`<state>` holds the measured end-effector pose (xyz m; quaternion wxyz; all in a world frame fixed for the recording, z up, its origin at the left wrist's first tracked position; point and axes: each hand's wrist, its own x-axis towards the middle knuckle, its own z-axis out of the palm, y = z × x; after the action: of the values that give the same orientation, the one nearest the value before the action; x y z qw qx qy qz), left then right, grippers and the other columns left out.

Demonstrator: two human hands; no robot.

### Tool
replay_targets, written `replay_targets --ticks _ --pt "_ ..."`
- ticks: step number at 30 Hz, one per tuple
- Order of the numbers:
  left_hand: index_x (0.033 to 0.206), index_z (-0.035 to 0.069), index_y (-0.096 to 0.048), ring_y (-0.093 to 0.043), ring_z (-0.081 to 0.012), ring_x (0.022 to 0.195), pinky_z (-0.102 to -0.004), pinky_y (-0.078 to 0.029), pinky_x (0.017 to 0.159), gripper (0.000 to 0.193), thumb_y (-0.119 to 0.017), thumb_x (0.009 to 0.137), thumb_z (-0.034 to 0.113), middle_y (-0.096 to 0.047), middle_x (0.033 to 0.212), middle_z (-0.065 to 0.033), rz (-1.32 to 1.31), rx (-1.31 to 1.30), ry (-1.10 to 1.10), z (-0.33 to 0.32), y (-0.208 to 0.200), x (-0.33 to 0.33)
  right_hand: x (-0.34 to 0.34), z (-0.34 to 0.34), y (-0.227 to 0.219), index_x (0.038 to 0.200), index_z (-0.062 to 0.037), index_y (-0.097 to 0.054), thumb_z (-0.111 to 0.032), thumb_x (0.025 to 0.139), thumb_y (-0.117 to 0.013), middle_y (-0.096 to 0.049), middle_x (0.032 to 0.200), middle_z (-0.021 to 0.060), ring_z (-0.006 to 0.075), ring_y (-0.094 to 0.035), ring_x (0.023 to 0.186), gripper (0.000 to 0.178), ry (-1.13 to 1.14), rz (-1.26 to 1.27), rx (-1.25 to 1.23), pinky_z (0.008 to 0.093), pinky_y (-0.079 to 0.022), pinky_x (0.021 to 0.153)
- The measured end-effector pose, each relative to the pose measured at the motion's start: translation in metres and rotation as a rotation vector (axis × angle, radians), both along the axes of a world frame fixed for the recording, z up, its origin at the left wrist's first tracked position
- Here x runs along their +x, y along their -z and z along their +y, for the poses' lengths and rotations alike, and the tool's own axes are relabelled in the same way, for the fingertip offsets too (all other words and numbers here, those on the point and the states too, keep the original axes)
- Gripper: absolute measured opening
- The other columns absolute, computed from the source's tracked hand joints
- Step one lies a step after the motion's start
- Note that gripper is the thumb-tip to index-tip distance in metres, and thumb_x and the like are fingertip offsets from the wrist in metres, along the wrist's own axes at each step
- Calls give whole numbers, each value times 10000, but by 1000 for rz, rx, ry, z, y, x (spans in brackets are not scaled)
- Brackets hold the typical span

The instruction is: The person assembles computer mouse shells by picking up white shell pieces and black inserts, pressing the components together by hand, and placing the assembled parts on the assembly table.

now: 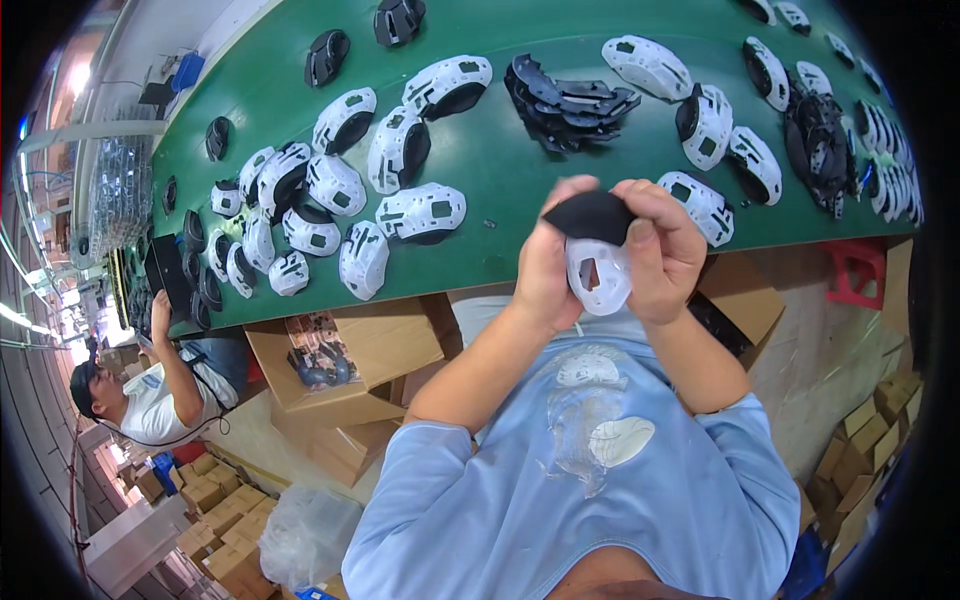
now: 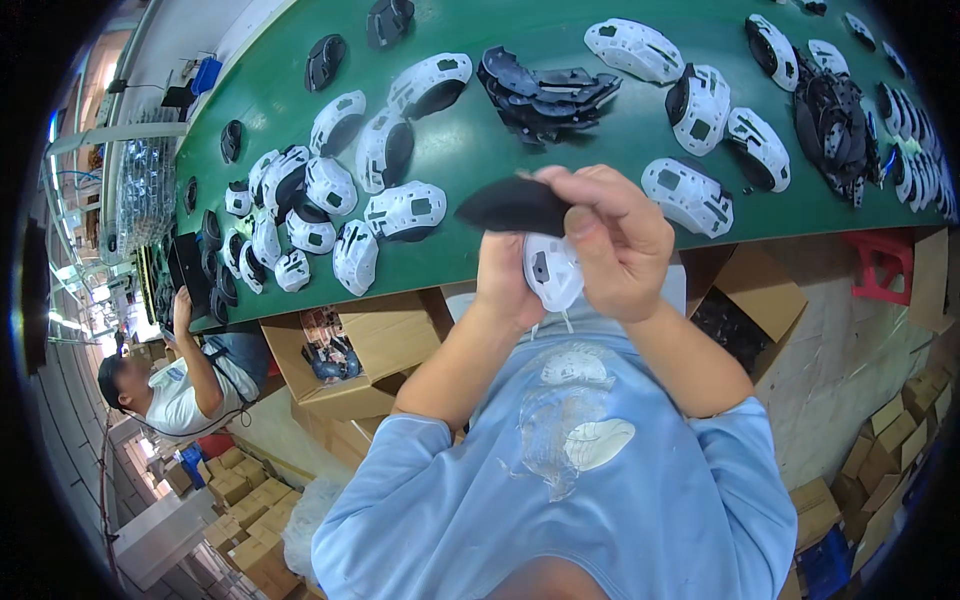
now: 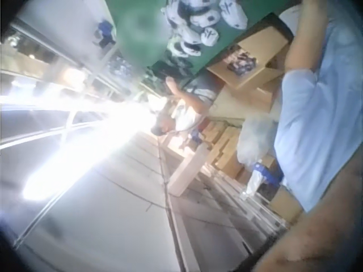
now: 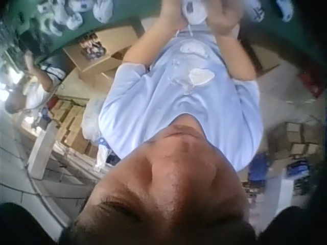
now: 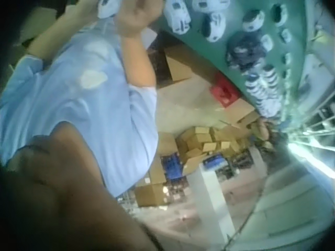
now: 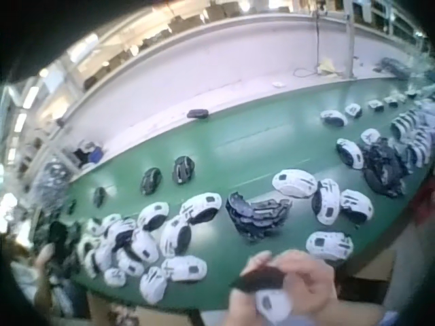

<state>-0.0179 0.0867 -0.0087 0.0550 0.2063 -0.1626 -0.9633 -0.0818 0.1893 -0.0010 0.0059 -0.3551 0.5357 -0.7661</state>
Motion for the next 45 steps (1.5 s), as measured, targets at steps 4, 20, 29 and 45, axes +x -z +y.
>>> replay_targets --ticks 4,20,29,45 --pt "1464 19 -264 -488 -312 1267 -440 -440 1047 930 -538 898 704 -443 1390 -178 187 -1111 -240 3 11 6 17 -27 2 1275 32 -607 -90 1017 -573 -661 1006 72 99 -594 891 287 182 -542 -274 241 -497 786" --pt "1133 -18 -669 -725 -319 999 -373 -569 878 441 -624 699 -75 -730 1068 -212 477 -1413 -160 -61 7 13 -14 20 -9 1124 52 -684 -86 980 -606 -602 926 47 117 -502 825 215 -236 -199 127 244 -394 725" --pt "1091 13 -688 -740 -297 943 -362 -574 812 390 -696 702 -5 -750 1035 -149 483 -1642 -166 -67 3 14 -8 20 -7 1164 15 -669 -96 1016 -576 -673 987 36 91 -606 895 207 -298 -797 -50 225 -470 823" --pt "1088 -10 -679 -708 -153 756 -278 -548 673 218 -695 882 63 -741 896 -108 57 -1326 113 -46 -9 33 -19 17 0 1109 11 -700 -11 859 -584 -690 1071 186 275 -676 937 276 -154 124 311 339 -539 822"
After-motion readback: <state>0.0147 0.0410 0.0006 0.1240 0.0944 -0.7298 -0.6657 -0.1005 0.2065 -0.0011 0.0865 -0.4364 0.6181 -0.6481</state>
